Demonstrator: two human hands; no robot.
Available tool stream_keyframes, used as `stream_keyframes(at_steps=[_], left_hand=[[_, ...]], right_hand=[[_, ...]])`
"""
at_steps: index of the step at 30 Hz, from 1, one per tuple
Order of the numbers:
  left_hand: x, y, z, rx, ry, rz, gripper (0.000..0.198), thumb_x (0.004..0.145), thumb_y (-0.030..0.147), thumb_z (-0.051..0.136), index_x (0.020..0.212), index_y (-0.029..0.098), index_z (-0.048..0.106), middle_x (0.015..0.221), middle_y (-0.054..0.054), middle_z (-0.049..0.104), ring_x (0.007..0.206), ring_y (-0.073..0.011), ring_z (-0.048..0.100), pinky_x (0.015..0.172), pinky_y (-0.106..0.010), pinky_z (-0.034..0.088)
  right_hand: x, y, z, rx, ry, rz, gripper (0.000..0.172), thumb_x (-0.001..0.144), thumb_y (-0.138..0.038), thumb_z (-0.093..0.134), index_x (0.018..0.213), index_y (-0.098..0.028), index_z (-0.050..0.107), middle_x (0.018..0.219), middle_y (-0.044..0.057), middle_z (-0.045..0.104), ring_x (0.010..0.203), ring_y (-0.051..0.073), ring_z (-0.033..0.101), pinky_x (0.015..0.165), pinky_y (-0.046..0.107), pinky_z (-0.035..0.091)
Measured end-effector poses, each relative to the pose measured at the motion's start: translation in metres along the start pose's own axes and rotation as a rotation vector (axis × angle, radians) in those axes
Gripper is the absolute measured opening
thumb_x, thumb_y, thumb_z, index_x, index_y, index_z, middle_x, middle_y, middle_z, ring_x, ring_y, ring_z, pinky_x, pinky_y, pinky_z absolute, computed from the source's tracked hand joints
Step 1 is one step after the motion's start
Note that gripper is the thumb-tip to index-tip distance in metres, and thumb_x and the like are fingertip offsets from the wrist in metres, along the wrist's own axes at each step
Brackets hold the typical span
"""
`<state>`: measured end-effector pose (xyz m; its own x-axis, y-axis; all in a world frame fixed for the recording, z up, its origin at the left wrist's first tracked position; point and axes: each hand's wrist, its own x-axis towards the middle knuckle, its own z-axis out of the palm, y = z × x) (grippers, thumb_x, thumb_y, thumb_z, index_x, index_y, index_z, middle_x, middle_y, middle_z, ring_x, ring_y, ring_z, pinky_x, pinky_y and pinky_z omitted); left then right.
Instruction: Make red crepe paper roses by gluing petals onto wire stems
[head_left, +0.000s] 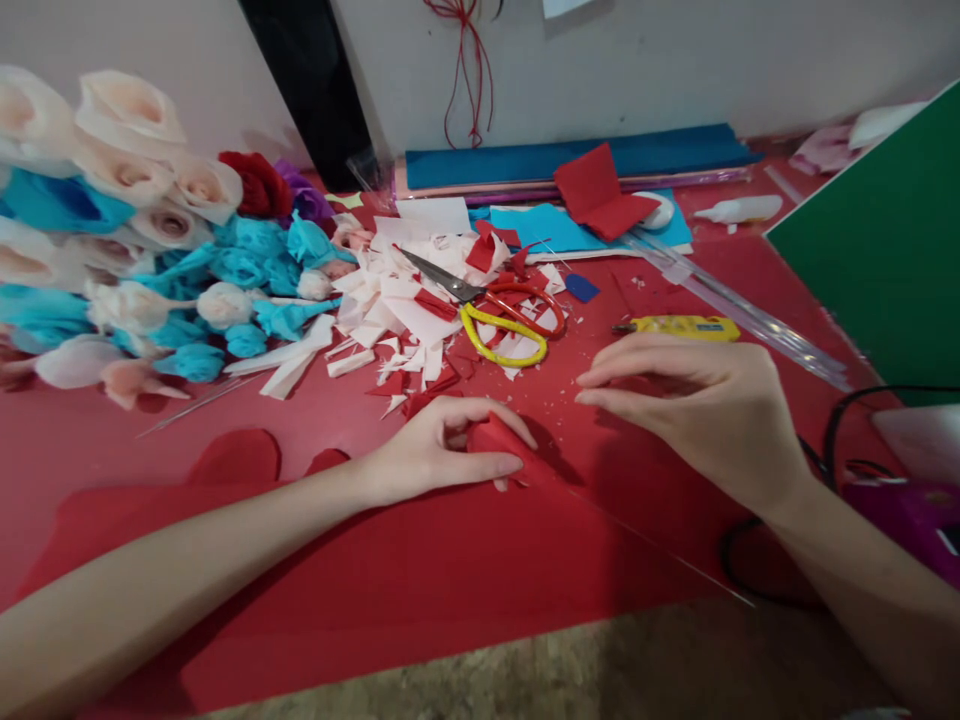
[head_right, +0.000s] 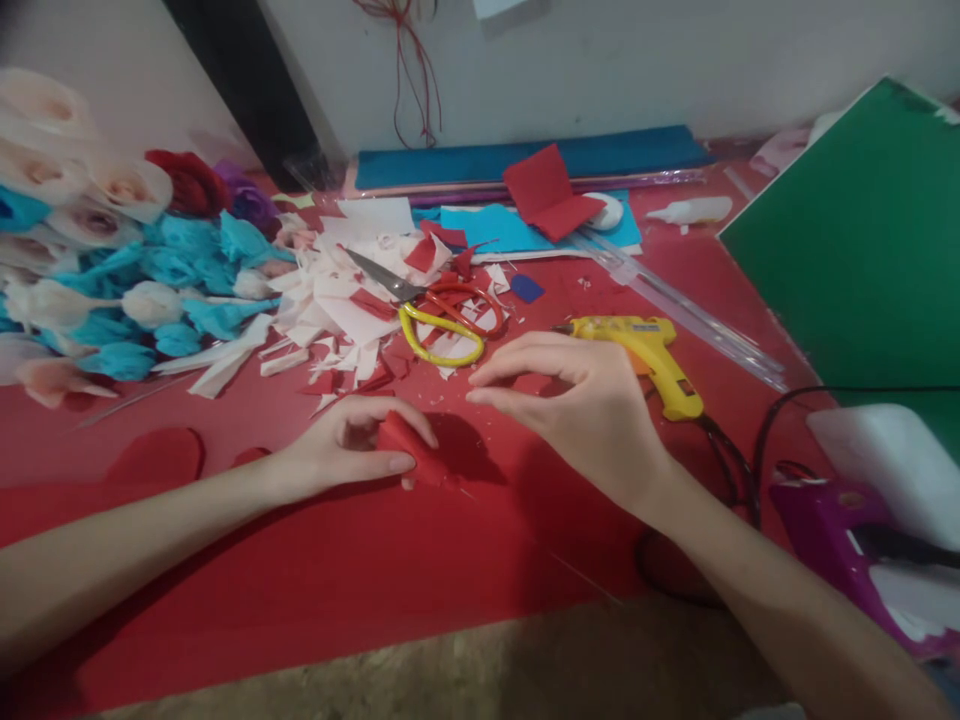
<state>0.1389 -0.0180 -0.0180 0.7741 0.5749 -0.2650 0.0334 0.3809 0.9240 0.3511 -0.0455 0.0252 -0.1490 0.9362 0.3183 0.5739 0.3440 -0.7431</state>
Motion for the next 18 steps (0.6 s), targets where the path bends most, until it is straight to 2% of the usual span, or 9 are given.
stream_keyframes(at_steps=[6, 11, 13, 18], left_hand=[[0.0007, 0.0012, 0.0003, -0.017, 0.000, -0.006, 0.014, 0.072, 0.015, 0.065, 0.085, 0.012, 0.061, 0.068, 0.000, 0.067, 0.058, -0.0049, 0.061, 0.058, -0.011, 0.048], [0.0008, 0.0010, 0.0000, -0.008, 0.006, -0.002, 0.015, 0.072, 0.017, 0.065, 0.086, 0.012, 0.061, 0.071, -0.002, 0.067, 0.059, -0.0060, 0.062, 0.059, -0.013, 0.050], [0.0004, 0.0006, -0.0002, 0.000, 0.013, 0.001, 0.015, 0.072, 0.017, 0.065, 0.086, 0.011, 0.061, 0.072, -0.003, 0.067, 0.058, -0.0069, 0.062, 0.059, -0.014, 0.050], [-0.0005, 0.0006, -0.0005, 0.011, 0.012, 0.007, 0.016, 0.072, 0.017, 0.065, 0.086, 0.011, 0.061, 0.071, -0.002, 0.067, 0.058, -0.0071, 0.062, 0.058, -0.014, 0.050]], right_hand=[[-0.0026, -0.0020, 0.0006, 0.017, -0.002, 0.068, 0.017, 0.066, -0.028, 0.072, 0.059, -0.019, 0.058, 0.064, -0.002, 0.061, 0.059, 0.011, 0.055, 0.052, 0.022, 0.044], [-0.0003, -0.0007, 0.0014, 0.004, 0.013, 0.029, 0.008, 0.072, -0.020, 0.067, 0.064, -0.019, 0.063, 0.070, -0.003, 0.064, 0.065, 0.011, 0.059, 0.061, 0.019, 0.049], [0.0008, -0.0003, 0.0010, 0.036, -0.008, 0.070, 0.006, 0.075, -0.019, 0.063, 0.069, -0.019, 0.065, 0.073, -0.003, 0.066, 0.067, 0.010, 0.061, 0.061, 0.017, 0.050], [0.0001, 0.0006, -0.0002, 0.133, -0.077, 0.196, 0.008, 0.077, -0.024, 0.061, 0.074, -0.020, 0.067, 0.068, -0.003, 0.066, 0.060, 0.009, 0.061, 0.052, 0.014, 0.049]])
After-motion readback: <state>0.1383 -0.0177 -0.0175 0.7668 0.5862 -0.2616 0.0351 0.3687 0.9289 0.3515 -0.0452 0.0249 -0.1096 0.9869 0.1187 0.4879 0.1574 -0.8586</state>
